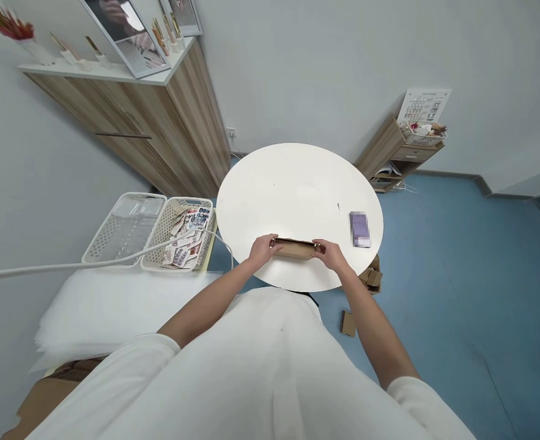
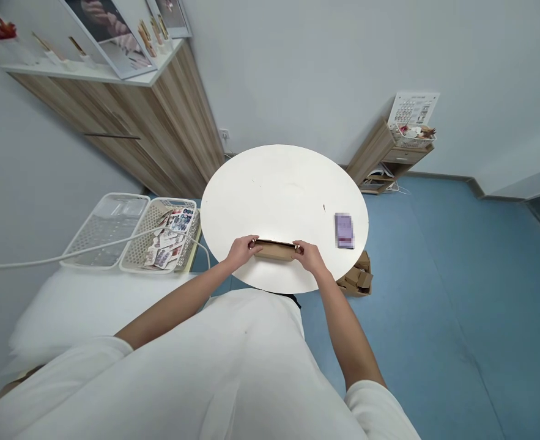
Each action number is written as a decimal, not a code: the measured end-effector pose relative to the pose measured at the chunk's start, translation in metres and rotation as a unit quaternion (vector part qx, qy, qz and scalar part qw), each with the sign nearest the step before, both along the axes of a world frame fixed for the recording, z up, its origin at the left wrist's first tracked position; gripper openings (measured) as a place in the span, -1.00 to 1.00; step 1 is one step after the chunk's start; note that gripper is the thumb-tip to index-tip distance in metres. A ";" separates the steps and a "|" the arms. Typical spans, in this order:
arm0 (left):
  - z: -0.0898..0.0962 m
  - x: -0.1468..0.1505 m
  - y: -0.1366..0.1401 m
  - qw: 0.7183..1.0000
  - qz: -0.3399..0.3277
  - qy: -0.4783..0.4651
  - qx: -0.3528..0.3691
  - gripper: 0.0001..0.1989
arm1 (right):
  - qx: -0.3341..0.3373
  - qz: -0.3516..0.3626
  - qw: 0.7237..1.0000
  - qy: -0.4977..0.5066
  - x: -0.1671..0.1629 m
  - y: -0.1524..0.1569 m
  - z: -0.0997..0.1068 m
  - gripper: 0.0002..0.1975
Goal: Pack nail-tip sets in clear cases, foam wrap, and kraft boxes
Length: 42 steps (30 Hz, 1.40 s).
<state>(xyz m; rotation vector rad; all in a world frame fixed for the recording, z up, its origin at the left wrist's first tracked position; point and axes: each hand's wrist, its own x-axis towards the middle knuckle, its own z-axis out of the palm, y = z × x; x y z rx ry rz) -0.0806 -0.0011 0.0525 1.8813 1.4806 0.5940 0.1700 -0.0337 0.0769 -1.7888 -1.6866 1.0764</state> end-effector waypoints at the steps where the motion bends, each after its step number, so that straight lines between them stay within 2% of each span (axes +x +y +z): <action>1: 0.000 0.000 0.000 1.000 -0.001 0.001 -0.001 -0.66 | 0.003 0.003 1.000 -0.006 0.000 -0.001 0.000 -0.60; 5: 0.000 0.000 0.000 1.000 0.004 -0.001 0.000 -0.65 | 0.014 0.024 0.999 -0.042 0.001 -0.005 0.000 -0.55; 11: 0.004 -0.002 0.002 1.000 -0.014 0.000 -0.008 -0.64 | 0.050 0.085 0.987 -0.124 0.005 -0.011 -0.001 -0.59; 21: 0.012 -0.013 0.006 0.995 -0.087 -0.036 -0.043 -0.56 | 0.046 0.108 0.987 -0.113 0.007 -0.021 -0.005 -0.55; 26: 0.020 -0.014 0.003 0.993 -0.064 -0.064 -0.072 -0.59 | -0.002 0.056 0.998 -0.041 0.002 -0.024 -0.001 -0.54; 28: 0.020 -0.013 0.002 0.993 -0.047 -0.070 -0.085 -0.49 | -0.030 0.017 0.999 0.009 -0.002 -0.026 -0.002 -0.55; 33: 0.004 -0.014 -0.001 0.989 -0.003 -0.102 -0.108 -0.57 | -0.060 -0.118 0.983 0.128 -0.017 -0.030 -0.008 -0.55; 38: -0.016 -0.014 -0.007 0.989 0.007 -0.096 -0.113 -0.51 | -0.100 -0.150 0.969 0.170 -0.027 -0.034 -0.010 -0.46; 42: -0.015 -0.009 -0.010 0.996 0.000 -0.043 -0.080 -0.59 | -0.110 -0.160 0.969 0.154 -0.030 -0.035 -0.009 -0.41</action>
